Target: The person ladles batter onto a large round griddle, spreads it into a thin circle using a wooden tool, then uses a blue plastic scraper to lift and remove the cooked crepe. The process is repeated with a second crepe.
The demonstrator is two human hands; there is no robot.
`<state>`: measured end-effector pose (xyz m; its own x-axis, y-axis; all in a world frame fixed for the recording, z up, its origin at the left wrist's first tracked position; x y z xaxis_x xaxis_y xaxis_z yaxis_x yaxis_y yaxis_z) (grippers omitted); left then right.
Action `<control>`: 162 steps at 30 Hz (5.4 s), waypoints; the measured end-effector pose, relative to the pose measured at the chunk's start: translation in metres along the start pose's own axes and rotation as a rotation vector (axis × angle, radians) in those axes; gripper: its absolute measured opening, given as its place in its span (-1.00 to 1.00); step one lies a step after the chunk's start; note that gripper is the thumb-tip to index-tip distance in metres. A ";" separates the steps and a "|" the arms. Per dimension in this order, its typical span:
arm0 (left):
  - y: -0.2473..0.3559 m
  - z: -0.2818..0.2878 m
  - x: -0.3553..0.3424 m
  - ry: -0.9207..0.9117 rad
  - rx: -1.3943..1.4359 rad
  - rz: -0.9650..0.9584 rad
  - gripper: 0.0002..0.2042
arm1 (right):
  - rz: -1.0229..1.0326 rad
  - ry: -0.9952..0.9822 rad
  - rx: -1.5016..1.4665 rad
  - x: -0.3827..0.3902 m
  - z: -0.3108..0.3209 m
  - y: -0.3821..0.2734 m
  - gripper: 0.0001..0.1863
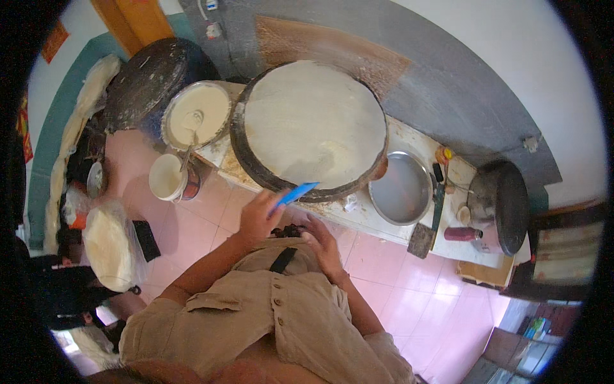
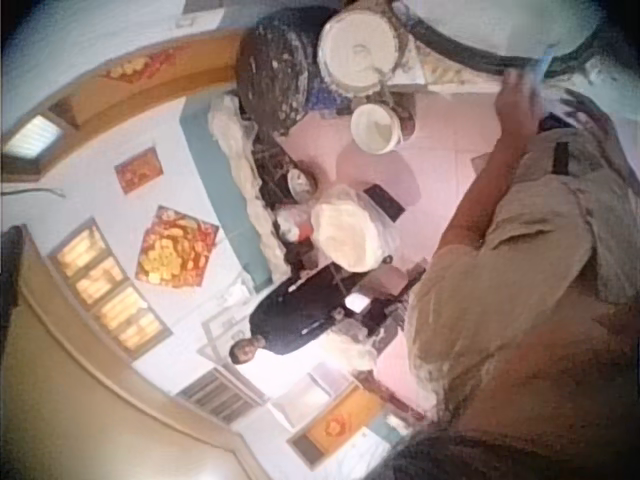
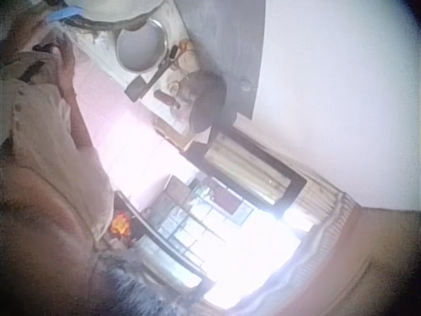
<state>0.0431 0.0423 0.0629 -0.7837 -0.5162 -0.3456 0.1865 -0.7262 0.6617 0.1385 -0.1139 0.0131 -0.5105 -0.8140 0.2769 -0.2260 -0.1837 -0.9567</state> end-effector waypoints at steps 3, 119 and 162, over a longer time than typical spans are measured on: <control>0.034 -0.033 0.003 -0.144 -0.009 -0.194 -0.61 | 0.019 0.112 -0.189 -0.005 -0.015 0.004 -0.50; -0.045 -0.075 0.056 0.132 0.375 0.881 -0.81 | 0.324 -0.542 1.224 -0.657 -0.031 -0.144 -0.17; -0.015 -0.019 0.115 0.517 0.326 0.780 -0.82 | 1.134 -2.271 1.278 -0.213 -0.224 -0.006 -0.73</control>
<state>-0.0386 -0.0145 0.0008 -0.1408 -0.9877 0.0683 0.3076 0.0219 0.9512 0.0630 0.1837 -0.0199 0.9051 0.2398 0.3512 -0.0544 0.8844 -0.4636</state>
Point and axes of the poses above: each hand's wrist, its own x-axis away from the middle knuckle, its own z-axis out of the back of the hand, y = z × x, the point moved 7 cm from there along -x, towards the middle knuckle, and after that the axes turned 4 degrees about -z, right-handed, at the moved point
